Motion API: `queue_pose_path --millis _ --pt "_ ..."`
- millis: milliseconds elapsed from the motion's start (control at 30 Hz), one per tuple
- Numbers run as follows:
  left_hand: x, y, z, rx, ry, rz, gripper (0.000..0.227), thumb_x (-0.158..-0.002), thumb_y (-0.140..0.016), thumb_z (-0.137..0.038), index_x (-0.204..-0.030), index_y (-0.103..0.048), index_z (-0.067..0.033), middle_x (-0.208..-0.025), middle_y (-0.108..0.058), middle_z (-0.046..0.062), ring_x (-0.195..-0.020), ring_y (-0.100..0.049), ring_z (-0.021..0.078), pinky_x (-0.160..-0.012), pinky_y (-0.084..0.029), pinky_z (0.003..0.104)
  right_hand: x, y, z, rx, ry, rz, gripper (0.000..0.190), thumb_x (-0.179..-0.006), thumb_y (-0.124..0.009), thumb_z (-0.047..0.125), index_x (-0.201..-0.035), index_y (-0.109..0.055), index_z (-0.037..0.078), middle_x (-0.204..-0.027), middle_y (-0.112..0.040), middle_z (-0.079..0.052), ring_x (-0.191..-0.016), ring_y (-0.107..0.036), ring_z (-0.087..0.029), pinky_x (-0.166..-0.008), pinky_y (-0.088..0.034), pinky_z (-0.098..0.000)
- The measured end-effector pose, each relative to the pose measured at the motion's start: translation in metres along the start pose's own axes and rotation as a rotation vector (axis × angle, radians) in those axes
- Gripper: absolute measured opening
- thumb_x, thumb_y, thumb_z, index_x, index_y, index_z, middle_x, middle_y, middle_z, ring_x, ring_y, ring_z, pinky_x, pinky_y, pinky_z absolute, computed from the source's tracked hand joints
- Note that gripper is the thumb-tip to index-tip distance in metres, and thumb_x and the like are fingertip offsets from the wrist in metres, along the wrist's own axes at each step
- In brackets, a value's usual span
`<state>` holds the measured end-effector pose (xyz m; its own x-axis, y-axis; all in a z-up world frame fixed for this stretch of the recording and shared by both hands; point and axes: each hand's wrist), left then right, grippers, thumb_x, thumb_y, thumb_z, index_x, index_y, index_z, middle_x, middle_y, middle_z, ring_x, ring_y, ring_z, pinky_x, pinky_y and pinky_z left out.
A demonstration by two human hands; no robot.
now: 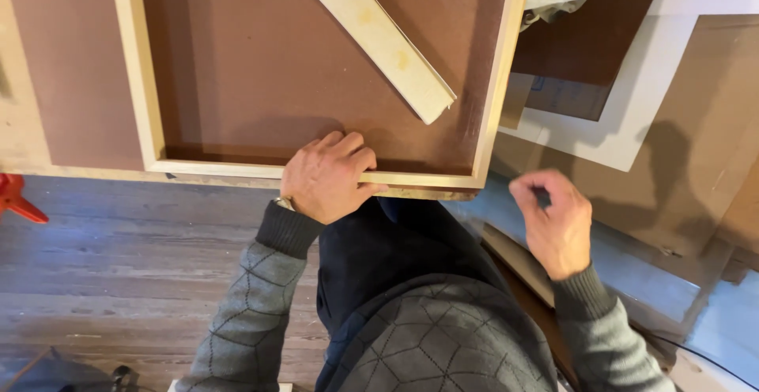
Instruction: Apply glue to the joints of a wooden frame and sand the edges to finish.
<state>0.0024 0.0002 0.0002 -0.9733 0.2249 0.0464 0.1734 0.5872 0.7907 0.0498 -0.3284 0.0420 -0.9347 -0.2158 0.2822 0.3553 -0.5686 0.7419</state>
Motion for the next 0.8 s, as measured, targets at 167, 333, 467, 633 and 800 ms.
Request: queue_pose_path --millis 167,333,467,633,800 --pt "-0.002 0.002 -0.002 0.009 -0.013 -0.007 0.031 -0.074 -0.082 -0.039 -0.078 -0.064 -0.0135 -0.085 -0.057 0.003 -0.083 -0.060 0.0266 -0.069 -0.053 0.044 -0.060 -0.033 0.071 0.024 0.162 -0.023 0.023 -0.104 -0.065 0.016 -0.089 -0.063 -0.001 -0.080 -0.060 -0.012 -0.070 -0.060 -0.026 -0.067 -0.049 -0.0384" --pt "-0.005 0.012 -0.003 0.028 -0.042 0.019 0.027 -0.069 -0.080 -0.030 -0.086 -0.067 -0.0142 -0.089 -0.059 0.004 -0.088 -0.061 0.0270 -0.071 -0.052 0.043 -0.125 -0.078 0.142 0.301 0.631 -0.207 0.047 -0.084 -0.083 0.037 -0.117 -0.067 0.007 -0.121 -0.061 -0.014 -0.104 -0.057 -0.035 -0.086 -0.051 -0.0462" --pt "0.001 0.005 0.000 -0.040 -0.079 0.035 0.026 -0.070 -0.078 -0.027 -0.093 -0.071 -0.0160 -0.090 -0.060 0.003 -0.088 -0.060 0.0259 -0.072 -0.052 0.042 -0.146 -0.096 0.146 0.371 0.554 -0.140 0.073 -0.077 -0.084 0.031 -0.142 -0.059 0.009 -0.131 -0.055 -0.013 -0.115 -0.055 -0.036 -0.090 -0.049 -0.0487" --pt "0.013 -0.004 -0.012 -0.074 -0.246 -0.027 0.029 -0.081 -0.065 -0.021 -0.108 -0.073 -0.0137 -0.094 -0.061 0.003 -0.090 -0.060 0.0234 -0.072 -0.051 0.040 -0.130 -0.030 0.142 0.136 0.516 -0.157 0.061 -0.092 -0.078 0.010 -0.148 -0.055 0.012 -0.135 -0.062 -0.012 -0.124 -0.058 -0.035 -0.107 -0.050 -0.0448" --pt "0.036 -0.036 -0.037 -0.062 -0.260 -0.041 0.026 -0.086 -0.062 -0.019 -0.110 -0.072 -0.0124 -0.097 -0.060 0.003 -0.092 -0.060 0.0235 -0.079 -0.052 0.039 -0.081 0.029 0.056 -0.324 0.144 -0.231 0.061 -0.095 -0.067 0.007 -0.152 -0.046 0.007 -0.138 -0.057 -0.009 -0.122 -0.059 -0.018 -0.099 -0.051 -0.0343"
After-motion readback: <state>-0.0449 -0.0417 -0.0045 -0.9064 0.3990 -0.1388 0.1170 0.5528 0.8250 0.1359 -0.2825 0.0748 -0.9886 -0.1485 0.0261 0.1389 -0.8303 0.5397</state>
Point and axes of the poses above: each hand's wrist, its own x-axis away from the middle knuckle, its own y-axis out of the back of the hand, z = x × y
